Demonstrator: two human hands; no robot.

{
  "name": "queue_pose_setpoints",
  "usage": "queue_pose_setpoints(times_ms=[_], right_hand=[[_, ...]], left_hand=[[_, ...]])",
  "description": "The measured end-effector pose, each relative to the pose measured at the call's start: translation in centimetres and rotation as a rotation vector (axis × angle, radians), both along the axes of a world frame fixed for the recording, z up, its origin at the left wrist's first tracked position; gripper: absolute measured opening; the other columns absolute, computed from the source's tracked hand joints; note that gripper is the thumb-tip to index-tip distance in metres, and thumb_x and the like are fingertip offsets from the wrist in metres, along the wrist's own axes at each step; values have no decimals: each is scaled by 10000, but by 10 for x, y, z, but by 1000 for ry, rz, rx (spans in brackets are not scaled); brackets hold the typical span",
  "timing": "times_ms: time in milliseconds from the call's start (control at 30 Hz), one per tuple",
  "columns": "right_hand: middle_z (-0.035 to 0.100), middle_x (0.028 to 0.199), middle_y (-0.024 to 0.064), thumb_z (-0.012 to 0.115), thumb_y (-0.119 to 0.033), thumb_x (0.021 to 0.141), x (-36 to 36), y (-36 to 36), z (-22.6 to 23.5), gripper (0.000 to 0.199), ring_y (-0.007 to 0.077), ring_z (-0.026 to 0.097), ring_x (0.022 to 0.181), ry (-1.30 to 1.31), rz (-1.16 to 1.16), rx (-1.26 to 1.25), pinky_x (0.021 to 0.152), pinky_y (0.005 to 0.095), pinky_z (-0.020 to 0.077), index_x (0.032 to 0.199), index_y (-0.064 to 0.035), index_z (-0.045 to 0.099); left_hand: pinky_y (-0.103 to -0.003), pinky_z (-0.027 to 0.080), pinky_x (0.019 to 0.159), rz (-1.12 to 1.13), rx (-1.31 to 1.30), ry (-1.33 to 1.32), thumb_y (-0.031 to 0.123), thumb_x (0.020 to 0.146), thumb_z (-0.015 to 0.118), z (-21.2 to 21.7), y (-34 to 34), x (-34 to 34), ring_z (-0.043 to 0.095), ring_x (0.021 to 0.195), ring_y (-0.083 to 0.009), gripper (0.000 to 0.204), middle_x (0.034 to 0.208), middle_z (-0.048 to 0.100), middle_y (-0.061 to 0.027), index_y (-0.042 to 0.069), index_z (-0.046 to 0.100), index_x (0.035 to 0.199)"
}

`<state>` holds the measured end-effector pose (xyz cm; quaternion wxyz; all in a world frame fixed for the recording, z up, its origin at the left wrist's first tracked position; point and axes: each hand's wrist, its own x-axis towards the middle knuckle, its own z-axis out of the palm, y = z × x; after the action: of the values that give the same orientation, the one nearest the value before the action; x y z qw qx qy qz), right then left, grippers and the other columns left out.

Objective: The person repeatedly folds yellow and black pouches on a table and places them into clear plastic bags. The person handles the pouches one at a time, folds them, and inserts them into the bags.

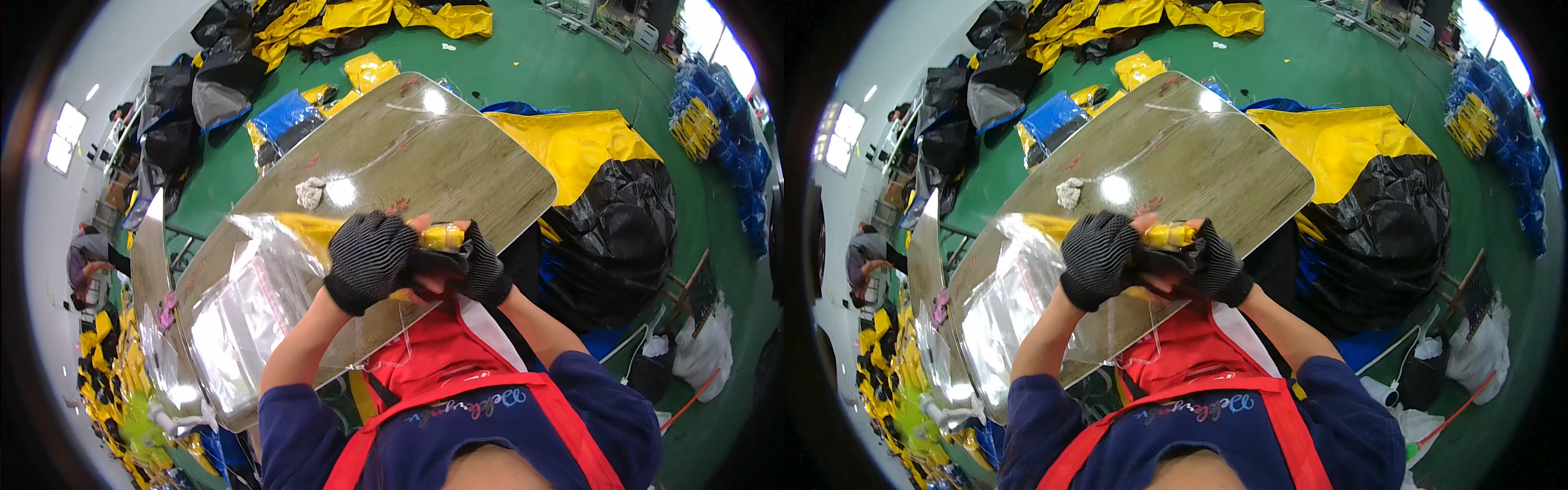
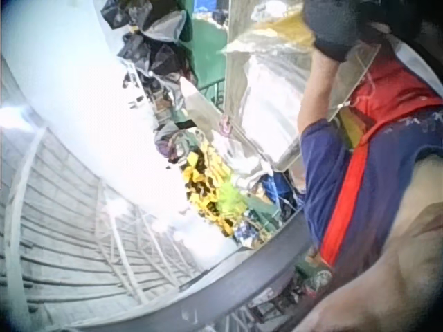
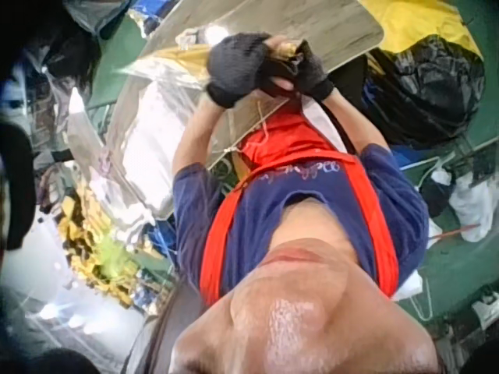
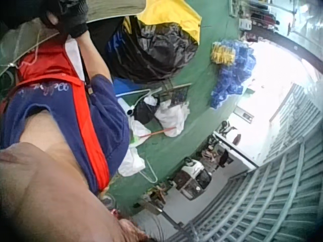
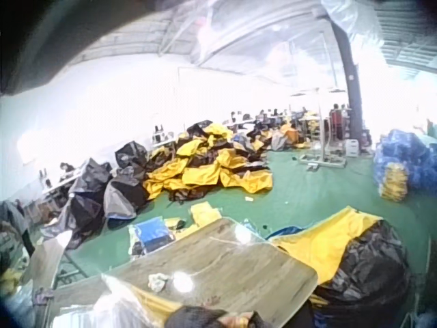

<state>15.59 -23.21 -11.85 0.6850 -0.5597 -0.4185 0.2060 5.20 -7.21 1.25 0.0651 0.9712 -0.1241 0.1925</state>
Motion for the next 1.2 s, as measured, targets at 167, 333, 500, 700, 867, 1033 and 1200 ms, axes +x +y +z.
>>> queue_pose_setpoints(times_ms=[167, 333, 500, 700, 867, 1033, 1200], right_hand=[[623, 1007, 66, 728, -95, 766, 20, 9, 20, 346, 223, 593, 944, -300, -255, 93, 857, 325, 467, 1074, -51, 575], [606, 1134, 43, 735, -167, 801, 35, 30, 10, 459, 208, 572, 1024, 534, -439, 527, 936, 347, 441, 1209, -61, 553], [493, 1314, 57, 565, -496, 889, 13, 57, 30, 646, 244, 459, 1200, 1014, -195, 639, 1037, 379, 358, 1359, -78, 415], [483, 1331, 81, 527, -507, 910, 35, 57, 52, 632, 272, 444, 1221, 990, -209, 584, 1029, 399, 352, 1357, -76, 410], [481, 1333, 60, 613, -344, 903, 36, 54, 21, 575, 240, 454, 1212, 880, -177, 728, 1035, 401, 366, 1359, -59, 408], [520, 1287, 69, 708, -176, 816, 39, 60, 24, 569, 213, 492, 1177, 411, -304, 564, 1013, 347, 383, 1315, -39, 474], [568, 1239, 96, 784, -169, 715, 80, 9, 14, 578, 214, 567, 1094, -270, 51, 43, 972, 352, 428, 1224, -12, 559]], left_hand=[[-473, 409, 957, 13, -189, -326, 392, 680, 751, -12, -44, 5, 529, 1126, -328, 715, 1206, 569, -144, 44, 520, 1261], [-358, 337, 1038, 400, -1359, -393, 310, 718, 813, -125, -13, -16, 417, 1248, -232, 899, 1373, 420, -114, 40, 295, 1400], [-341, 475, 860, 465, -1303, -444, 183, 690, 842, -93, -24, 9, 608, 966, -192, 711, 1040, 654, -90, 30, 420, 1241], [-390, 472, 870, 693, -1091, -431, 337, 696, 810, -140, -62, 16, 609, 1048, -331, 836, 1118, 628, -183, 28, 390, 1349], [-307, 474, 872, 225, -1674, -367, 202, 804, 739, -75, -25, 9, 601, 995, -214, 585, 1169, 596, -87, 46, 449, 1287], [-332, 476, 765, 171, -1340, 321, 289, 773, 749, -149, -61, -22, 646, 837, -256, 361, 934, 673, -185, 22, 648, 995], [-439, 481, 794, 389, -162, -592, 430, 660, 805, -20, -18, -36, 607, 932, -356, 635, 1058, 625, -151, 79, 606, 1150]])
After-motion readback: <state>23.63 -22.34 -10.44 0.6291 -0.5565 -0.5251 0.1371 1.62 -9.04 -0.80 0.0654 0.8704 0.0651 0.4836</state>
